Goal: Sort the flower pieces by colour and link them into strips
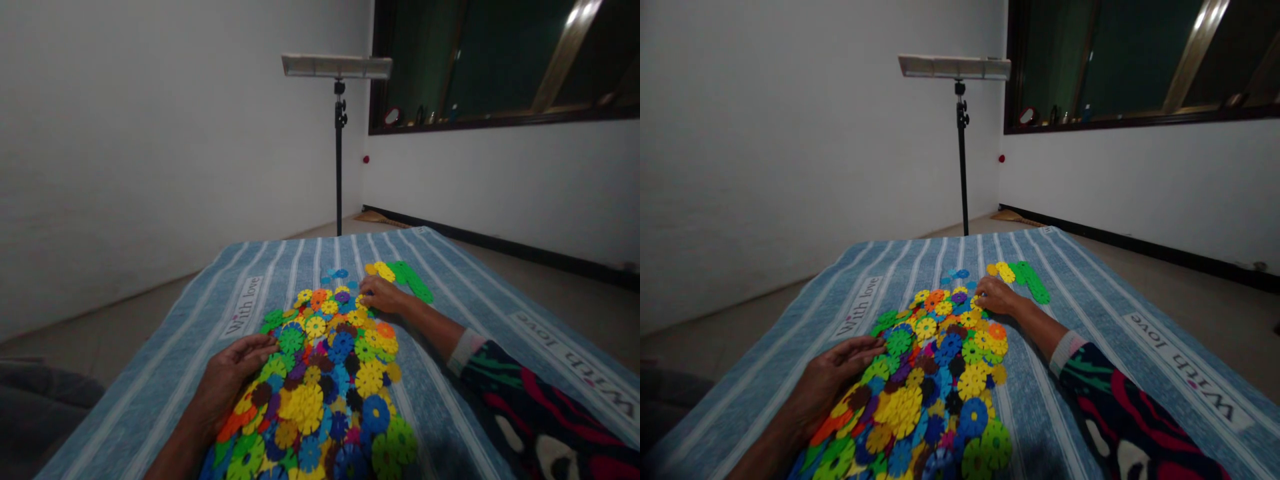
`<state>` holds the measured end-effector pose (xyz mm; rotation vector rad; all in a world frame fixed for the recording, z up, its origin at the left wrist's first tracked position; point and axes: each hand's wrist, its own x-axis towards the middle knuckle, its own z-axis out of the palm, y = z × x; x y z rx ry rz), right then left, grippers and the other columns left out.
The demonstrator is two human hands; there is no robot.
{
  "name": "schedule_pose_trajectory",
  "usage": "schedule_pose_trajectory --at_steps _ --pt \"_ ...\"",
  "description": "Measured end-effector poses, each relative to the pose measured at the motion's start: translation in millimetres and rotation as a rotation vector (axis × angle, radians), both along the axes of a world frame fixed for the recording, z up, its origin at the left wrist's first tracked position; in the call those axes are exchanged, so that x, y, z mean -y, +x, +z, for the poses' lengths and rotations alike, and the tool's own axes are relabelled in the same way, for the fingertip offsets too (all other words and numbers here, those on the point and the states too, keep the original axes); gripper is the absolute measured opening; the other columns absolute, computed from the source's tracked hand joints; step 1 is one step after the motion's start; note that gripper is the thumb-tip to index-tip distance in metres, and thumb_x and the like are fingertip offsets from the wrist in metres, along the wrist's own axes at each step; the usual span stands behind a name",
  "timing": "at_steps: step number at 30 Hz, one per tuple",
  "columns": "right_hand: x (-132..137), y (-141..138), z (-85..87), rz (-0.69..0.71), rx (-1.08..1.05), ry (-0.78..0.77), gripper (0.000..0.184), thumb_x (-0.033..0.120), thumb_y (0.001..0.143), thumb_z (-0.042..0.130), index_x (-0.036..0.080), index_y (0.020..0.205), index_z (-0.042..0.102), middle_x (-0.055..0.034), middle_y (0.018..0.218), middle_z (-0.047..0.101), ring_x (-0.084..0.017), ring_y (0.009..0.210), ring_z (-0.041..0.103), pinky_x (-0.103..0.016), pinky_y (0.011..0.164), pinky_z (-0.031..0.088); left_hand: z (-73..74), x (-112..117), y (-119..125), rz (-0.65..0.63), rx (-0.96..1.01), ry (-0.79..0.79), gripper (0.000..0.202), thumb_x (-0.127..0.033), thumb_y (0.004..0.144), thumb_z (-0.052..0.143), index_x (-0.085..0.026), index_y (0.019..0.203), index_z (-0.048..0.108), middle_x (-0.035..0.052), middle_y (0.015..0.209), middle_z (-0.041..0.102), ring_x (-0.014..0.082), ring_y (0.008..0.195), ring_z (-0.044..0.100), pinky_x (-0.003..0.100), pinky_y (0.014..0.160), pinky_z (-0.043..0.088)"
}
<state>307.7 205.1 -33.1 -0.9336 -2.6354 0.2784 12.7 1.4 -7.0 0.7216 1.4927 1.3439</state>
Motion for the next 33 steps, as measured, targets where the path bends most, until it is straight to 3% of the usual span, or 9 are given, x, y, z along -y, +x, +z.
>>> schedule_pose_trajectory --at_steps 5,10,14,25,29,33 --pt "-19.2 24.6 13.2 -0.109 -0.143 -0.074 0.013 0.019 0.079 0.06 0.017 0.074 0.072 -0.005 0.089 0.069 -0.017 0.088 0.062 -0.027 0.08 0.045 -3.8 -1.3 -2.8 -0.008 0.019 0.003 0.042 -0.024 0.047 0.086 -0.016 0.085 0.07 0.0092 0.094 0.077 0.0253 0.095 0.071 0.023 0.07 0.058" --pt "-46.5 54.4 22.4 -0.296 -0.028 -0.026 0.012 0.018 0.075 0.063 0.018 0.079 0.074 -0.0062 0.093 0.07 -0.019 0.088 0.062 -0.027 0.08 0.045 -6.9 -2.8 -4.2 -0.009 0.017 0.006 0.04 -0.023 0.049 0.086 -0.016 0.086 0.071 0.0103 0.098 0.077 0.0249 0.095 0.071 0.023 0.07 0.058" --pt "-58.4 63.4 18.3 -0.349 0.041 -0.017 0.013 0.018 0.073 0.064 0.017 0.08 0.076 -0.0071 0.095 0.071 -0.02 0.089 0.062 -0.025 0.078 0.044 -7.4 -3.4 -4.1 -0.008 0.032 0.005 0.04 -0.022 0.049 0.087 -0.015 0.085 0.071 0.0102 0.098 0.077 0.0237 0.088 0.073 0.023 0.068 0.059" --pt "-65.1 65.2 5.9 -0.415 0.181 0.014 0.022 0.019 0.075 0.062 0.019 0.091 0.077 -0.0064 0.097 0.072 -0.02 0.095 0.063 -0.022 0.08 0.043 1.8 0.4 3.4 0.01 0.023 -0.013 0.041 -0.024 0.048 0.087 -0.015 0.084 0.071 0.0099 0.09 0.078 0.0234 0.083 0.073 0.022 0.061 0.058" --pt "-62.3 68.0 7.9 -0.43 0.195 0.055 0.03 0.02 0.075 0.061 0.019 0.103 0.074 -0.0082 0.109 0.069 -0.021 0.104 0.059 -0.024 0.086 0.041 2.4 -0.3 4.2 0.026 0.023 -0.021 0.041 -0.022 0.046 0.087 -0.015 0.083 0.071 0.0099 0.087 0.078 0.024 0.084 0.073 0.022 0.063 0.058" --pt "-57.1 70.5 13.3 -0.455 0.199 0.086 0.028 0.019 0.079 0.056 0.018 0.102 0.073 -0.0102 0.107 0.068 -0.021 0.104 0.058 -0.026 0.088 0.04 -0.3 -0.8 2.1 0.006 0.013 -0.032 0.041 -0.024 0.049 0.087 -0.015 0.086 0.07 0.0098 0.088 0.078 0.0217 0.079 0.073 0.022 0.064 0.058"
